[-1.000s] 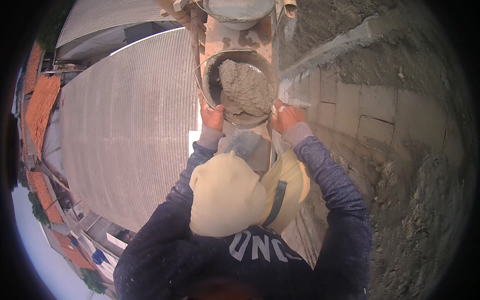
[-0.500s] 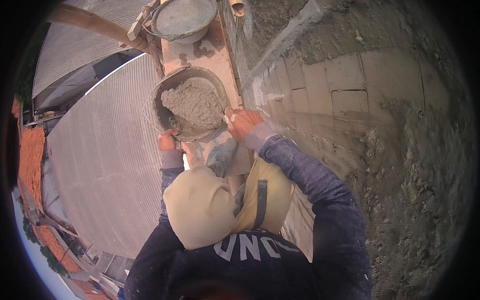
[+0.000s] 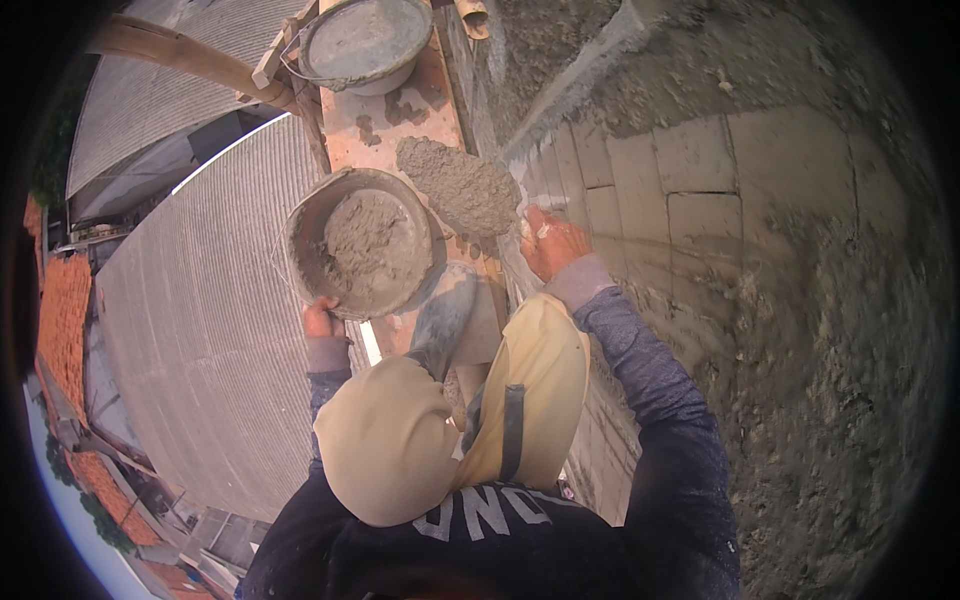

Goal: The person scoops wet cement from a bucket using a trowel and applies it to a brick wall. They repeatedly transfer cement from the bucket to the wall, smoothing the surface as they work.

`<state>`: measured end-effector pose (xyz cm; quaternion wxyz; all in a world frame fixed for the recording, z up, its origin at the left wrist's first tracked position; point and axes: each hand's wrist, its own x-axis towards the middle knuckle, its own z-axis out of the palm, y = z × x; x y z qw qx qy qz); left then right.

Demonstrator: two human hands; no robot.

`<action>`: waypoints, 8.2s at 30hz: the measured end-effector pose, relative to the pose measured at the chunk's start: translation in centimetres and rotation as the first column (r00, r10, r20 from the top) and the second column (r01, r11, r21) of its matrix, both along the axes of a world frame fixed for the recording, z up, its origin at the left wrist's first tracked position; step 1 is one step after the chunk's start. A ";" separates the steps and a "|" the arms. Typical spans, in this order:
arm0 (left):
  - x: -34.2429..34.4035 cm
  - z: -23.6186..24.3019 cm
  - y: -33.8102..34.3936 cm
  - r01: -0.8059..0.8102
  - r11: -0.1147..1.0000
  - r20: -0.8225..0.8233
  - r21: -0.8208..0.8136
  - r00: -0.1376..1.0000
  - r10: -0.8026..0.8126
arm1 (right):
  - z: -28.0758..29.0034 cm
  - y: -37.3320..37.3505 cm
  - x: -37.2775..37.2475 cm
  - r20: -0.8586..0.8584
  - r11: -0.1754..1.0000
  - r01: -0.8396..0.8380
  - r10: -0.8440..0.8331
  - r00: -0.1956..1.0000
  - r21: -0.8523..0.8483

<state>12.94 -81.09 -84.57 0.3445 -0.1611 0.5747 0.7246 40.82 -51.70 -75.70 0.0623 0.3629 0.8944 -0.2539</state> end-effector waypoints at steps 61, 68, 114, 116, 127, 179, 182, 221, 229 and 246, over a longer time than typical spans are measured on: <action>3.3 3.7 7.0 0.168 0.921 -0.471 -0.352 0.818 -0.330 | -0.7 -4.5 -6.4 0.116 0.976 -0.146 0.165 0.979 -0.159; 2.8 3.0 6.7 0.081 0.985 -0.384 -0.150 0.914 -0.134 | 1.7 -4.3 -5.2 0.005 0.959 -0.261 0.263 0.965 -0.109; 4.0 5.5 9.5 0.203 0.964 -0.487 -0.173 0.833 -0.263 | -3.0 -7.3 -7.2 -0.003 0.923 -0.220 0.231 0.973 -0.315; 3.7 5.4 9.2 0.173 0.926 -0.556 -0.336 0.757 -0.343 | -2.3 -6.7 -7.2 0.137 0.941 -0.164 0.211 0.968 -0.295; 3.3 2.0 7.1 0.078 0.941 -0.634 -0.330 0.721 -0.281 | -1.8 -5.3 -5.9 0.173 0.966 -0.211 0.236 0.956 -0.151; 5.1 16.8 17.0 0.479 0.872 -0.697 -0.098 0.593 -0.404 | 6.4 -5.1 -2.9 -0.069 0.994 -0.062 0.056 0.996 -0.087; 5.3 18.9 17.8 0.490 0.861 -0.709 -0.135 0.559 -0.430 | 9.5 -6.0 -1.4 -0.146 0.982 0.118 -0.139 0.979 -0.147; -1.2 49.5 5.3 0.121 0.880 -0.465 -0.460 0.811 -0.354 | 58.7 -9.1 21.1 0.154 0.765 0.643 -0.632 0.759 -0.033; 4.2 56.1 12.1 0.313 0.833 -0.303 -0.456 0.825 -0.477 | 59.0 -9.2 11.9 0.226 0.945 0.309 -0.325 0.918 0.105; 9.9 69.2 22.3 0.746 0.590 -0.748 -0.309 0.192 -0.635 | 66.1 -2.4 6.2 0.394 0.879 0.226 -0.401 0.827 0.419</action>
